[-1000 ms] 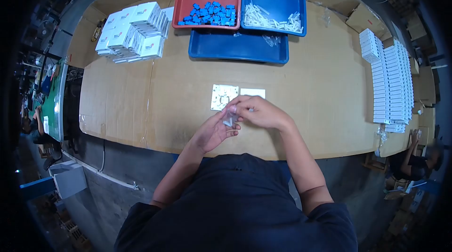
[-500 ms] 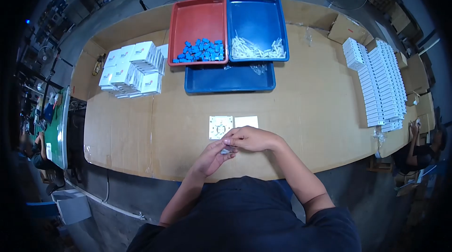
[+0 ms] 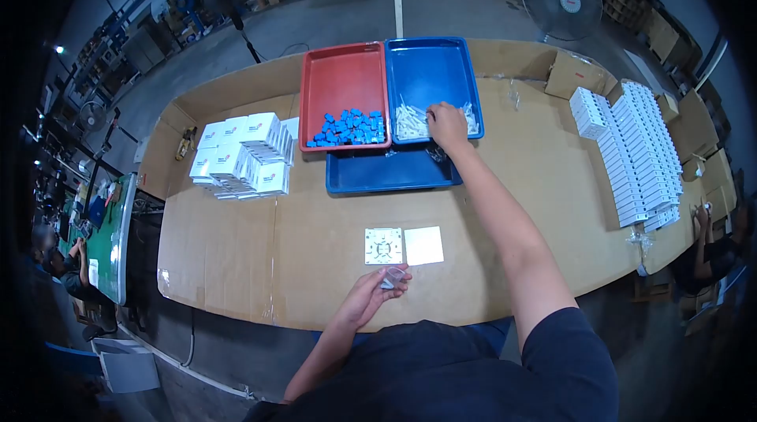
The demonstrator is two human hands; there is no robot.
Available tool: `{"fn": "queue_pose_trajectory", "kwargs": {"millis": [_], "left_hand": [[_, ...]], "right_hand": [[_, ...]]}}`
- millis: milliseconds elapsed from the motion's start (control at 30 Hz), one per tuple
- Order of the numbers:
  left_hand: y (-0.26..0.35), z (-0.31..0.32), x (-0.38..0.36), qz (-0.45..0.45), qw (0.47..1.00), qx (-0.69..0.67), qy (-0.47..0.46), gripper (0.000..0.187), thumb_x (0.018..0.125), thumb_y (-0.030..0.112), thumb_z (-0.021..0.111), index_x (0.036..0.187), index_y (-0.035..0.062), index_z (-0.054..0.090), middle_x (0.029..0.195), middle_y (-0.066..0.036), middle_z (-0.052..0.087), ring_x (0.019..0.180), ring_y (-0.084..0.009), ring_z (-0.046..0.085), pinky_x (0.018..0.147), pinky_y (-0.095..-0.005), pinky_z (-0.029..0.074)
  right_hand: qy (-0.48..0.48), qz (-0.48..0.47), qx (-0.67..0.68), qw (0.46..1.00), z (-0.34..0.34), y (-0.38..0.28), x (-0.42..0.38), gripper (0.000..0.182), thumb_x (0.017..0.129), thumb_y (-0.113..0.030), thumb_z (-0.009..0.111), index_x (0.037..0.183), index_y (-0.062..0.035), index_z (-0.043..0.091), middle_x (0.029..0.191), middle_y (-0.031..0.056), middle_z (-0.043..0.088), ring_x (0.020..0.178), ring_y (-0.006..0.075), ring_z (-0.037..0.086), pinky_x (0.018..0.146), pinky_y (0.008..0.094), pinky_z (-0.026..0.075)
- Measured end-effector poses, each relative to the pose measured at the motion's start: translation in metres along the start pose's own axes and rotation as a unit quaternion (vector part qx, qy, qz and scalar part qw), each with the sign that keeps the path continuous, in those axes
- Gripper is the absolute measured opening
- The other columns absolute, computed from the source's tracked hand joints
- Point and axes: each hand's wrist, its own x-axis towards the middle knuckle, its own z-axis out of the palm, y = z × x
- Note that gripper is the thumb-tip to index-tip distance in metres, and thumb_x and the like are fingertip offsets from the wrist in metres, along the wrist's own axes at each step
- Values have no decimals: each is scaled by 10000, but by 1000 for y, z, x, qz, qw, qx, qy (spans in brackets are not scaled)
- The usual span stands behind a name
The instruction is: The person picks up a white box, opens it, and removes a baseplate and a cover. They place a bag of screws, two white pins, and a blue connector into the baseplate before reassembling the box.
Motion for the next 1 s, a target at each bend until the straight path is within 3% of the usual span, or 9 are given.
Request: {"fn": "queue_pose_trajectory", "kwargs": {"millis": [233, 333, 433, 467, 500, 533, 700, 767, 1000], "left_hand": [[-2, -7, -9, -9, 1000, -8, 2, 493, 1140, 315, 403, 1492, -10, 520, 1342, -128, 670, 1113, -168, 654, 1011, -336, 500], [-5, -5, -8, -9, 1000, -1, 11, 488, 1141, 303, 403, 1486, -25, 513, 1329, -148, 668, 1100, -185, 661, 1000, -347, 513], [-3, -3, -8, -7, 1000, -12, 13, 484, 1141, 297, 408, 1476, -37, 508, 1317, -166, 664, 1086, -206, 666, 988, -362, 525], [-3, -3, -7, -11, 999, -32, 14, 487, 1138, 301, 417, 1480, -35, 501, 1319, -166, 660, 1085, -212, 665, 985, -366, 525], [-4, -4, -6, -11, 999, -34, 9, 487, 1138, 301, 417, 1480, -35, 501, 1319, -166, 660, 1085, -212, 665, 985, -366, 525], [-5, -6, -5, -13, 998, -54, 9, 497, 1135, 312, 423, 1482, -37, 494, 1312, -164, 658, 1082, -216, 662, 983, -367, 524], [-19, -15, 4, -18, 994, -108, 15, 519, 1130, 363, 425, 1490, -4, 489, 1279, -136, 664, 1081, -230, 649, 982, -380, 523], [-23, -13, 7, -10, 946, -324, -31, 511, 1131, 398, 413, 1484, 42, 512, 1280, -106, 664, 1077, -239, 642, 984, -398, 520], [-12, -1, 20, -48, 965, -256, -13, 528, 1130, 448, 411, 1483, 67, 508, 1300, -60, 634, 1080, -189, 615, 973, -359, 508]], "right_hand": [[-4, 4, -84, 996, 21, 3, 14, 87, 890, -178, 712, 941, -109, 723, 988, 92, 676, 1030, 310, 654, 846, 489, 452], [-48, 44, -70, 995, 19, 2, 16, 74, 900, -184, 696, 927, -118, 712, 1037, 113, 684, 1073, 340, 646, 935, 521, 414], [-14, 91, 4, 996, 3, -2, 25, 88, 930, -152, 700, 974, -81, 726, 998, 91, 723, 972, 261, 683, 880, 438, 469], [-27, 144, 220, 964, -5, -1, 26, 101, 949, -130, 699, 1007, -53, 730, 974, 74, 734, 903, 203, 672, 826, 376, 483], [-39, 191, 425, 884, -17, -3, 26, 115, 968, -107, 697, 1039, -25, 733, 949, 58, 746, 834, 146, 661, 771, 313, 496], [-41, 188, 450, 872, -31, -6, 23, 135, 982, -66, 696, 1083, 20, 723, 918, 37, 740, 763, 70, 597, 688, 230, 477], [-44, 202, 493, 845, -66, -10, -39, 120, 973, -57, 702, 1066, 19, 712, 902, 20, 724, 769, 62, 589, 706, 229, 475], [-45, 212, 488, 845, -62, -13, -85, 114, 980, -62, 701, 1068, 9, 716, 871, -18, 691, 769, 44, 572, 694, 213, 457], [-166, 297, 502, 795, -94, -79, -219, 145, 976, -67, 723, 1105, -6, 750, 818, -66, 617, 737, 13, 510, 652, 193, 410]]}}
